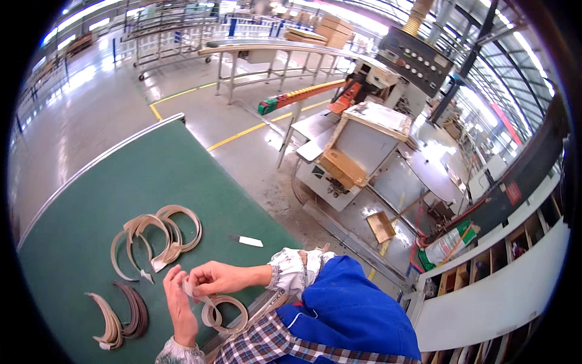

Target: The person assembles curved wooden components by hand on a green workbench. They pick up individual pieces, align them, and apply adhesive tape to secure the joints. The person handles the parts one at a time, creating small stacks of finished assemblies.

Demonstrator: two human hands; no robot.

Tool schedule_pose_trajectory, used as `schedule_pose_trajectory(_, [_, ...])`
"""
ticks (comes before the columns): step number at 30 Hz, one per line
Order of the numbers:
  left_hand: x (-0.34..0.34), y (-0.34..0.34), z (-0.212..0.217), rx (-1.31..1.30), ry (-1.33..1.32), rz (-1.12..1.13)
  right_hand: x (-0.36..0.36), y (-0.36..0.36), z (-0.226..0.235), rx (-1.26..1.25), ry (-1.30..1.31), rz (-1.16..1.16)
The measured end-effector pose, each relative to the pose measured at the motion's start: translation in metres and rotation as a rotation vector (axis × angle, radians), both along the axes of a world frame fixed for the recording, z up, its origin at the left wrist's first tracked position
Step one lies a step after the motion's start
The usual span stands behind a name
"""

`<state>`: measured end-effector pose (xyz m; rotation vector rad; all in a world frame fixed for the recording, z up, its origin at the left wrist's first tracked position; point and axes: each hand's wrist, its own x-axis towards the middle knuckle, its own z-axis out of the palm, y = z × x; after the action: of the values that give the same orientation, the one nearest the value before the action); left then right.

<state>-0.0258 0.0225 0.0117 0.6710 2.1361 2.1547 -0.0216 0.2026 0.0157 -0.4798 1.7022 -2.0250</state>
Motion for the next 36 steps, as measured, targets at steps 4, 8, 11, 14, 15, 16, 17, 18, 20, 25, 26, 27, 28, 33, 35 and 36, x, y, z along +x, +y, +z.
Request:
schedule_pose_trajectory(4, [0.008,0.000,-0.003,-0.029,-0.383,-0.241,-0.003,0.017,-0.005,-0.090,-0.094,-0.503])
schedule_pose_trajectory(8, [0.010,0.000,0.019,-0.484,-0.047,-0.359,-0.001,0.042,0.008,-0.084,-0.135,-0.740])
schedule_pose_trajectory(11, [0.009,0.000,0.011,-0.378,0.092,-0.255,0.008,0.054,0.021,-0.032,-0.108,-0.777])
schedule_pose_trajectory(14, [0.005,-0.004,0.005,-0.401,-0.017,-0.229,0.016,0.055,0.033,0.765,0.551,-1.005])
schedule_pose_trajectory(15, [0.006,-0.004,0.005,-0.388,-0.001,-0.259,0.018,0.052,0.034,1.014,0.871,-1.090])
schedule_pose_trajectory(16, [0.007,-0.005,0.004,-0.375,0.013,-0.281,0.022,0.047,0.035,0.942,0.726,-0.984])
schedule_pose_trajectory(17, [0.008,-0.005,0.004,-0.362,0.028,-0.304,0.023,0.042,0.039,1.036,0.799,-0.994])
schedule_pose_trajectory(18, [0.008,-0.006,0.003,-0.348,0.003,-0.309,0.025,0.036,0.047,1.131,0.871,-1.003])
schedule_pose_trajectory(20, [0.008,-0.007,0.003,-0.318,-0.048,-0.326,0.027,0.030,0.050,1.264,0.930,-0.995])
schedule_pose_trajectory(25, [0.005,-0.013,0.004,-0.126,-0.230,-0.285,0.031,0.028,0.069,1.291,0.912,-1.150])
schedule_pose_trajectory(26, [0.005,-0.014,0.004,-0.092,-0.247,-0.277,0.031,0.029,0.073,1.278,0.891,-1.172])
schedule_pose_trajectory(27, [0.004,-0.014,0.004,-0.119,-0.158,-0.270,0.032,0.031,0.076,1.262,0.910,-1.186])
schedule_pose_trajectory(28, [0.004,-0.012,0.005,-0.146,-0.071,-0.259,0.032,0.034,0.079,1.243,0.929,-1.197])
schedule_pose_trajectory(33, [0.008,-0.003,0.011,-0.234,-0.012,-0.281,0.042,0.022,0.080,0.981,1.306,-0.522])
schedule_pose_trajectory(35, [0.015,0.002,0.003,-0.064,-0.058,-0.198,0.040,0.012,0.067,0.950,1.223,-0.204])
schedule_pose_trajectory(36, [0.005,-0.008,0.002,-0.192,0.065,-0.313,0.038,0.013,0.054,1.000,1.142,-0.121])
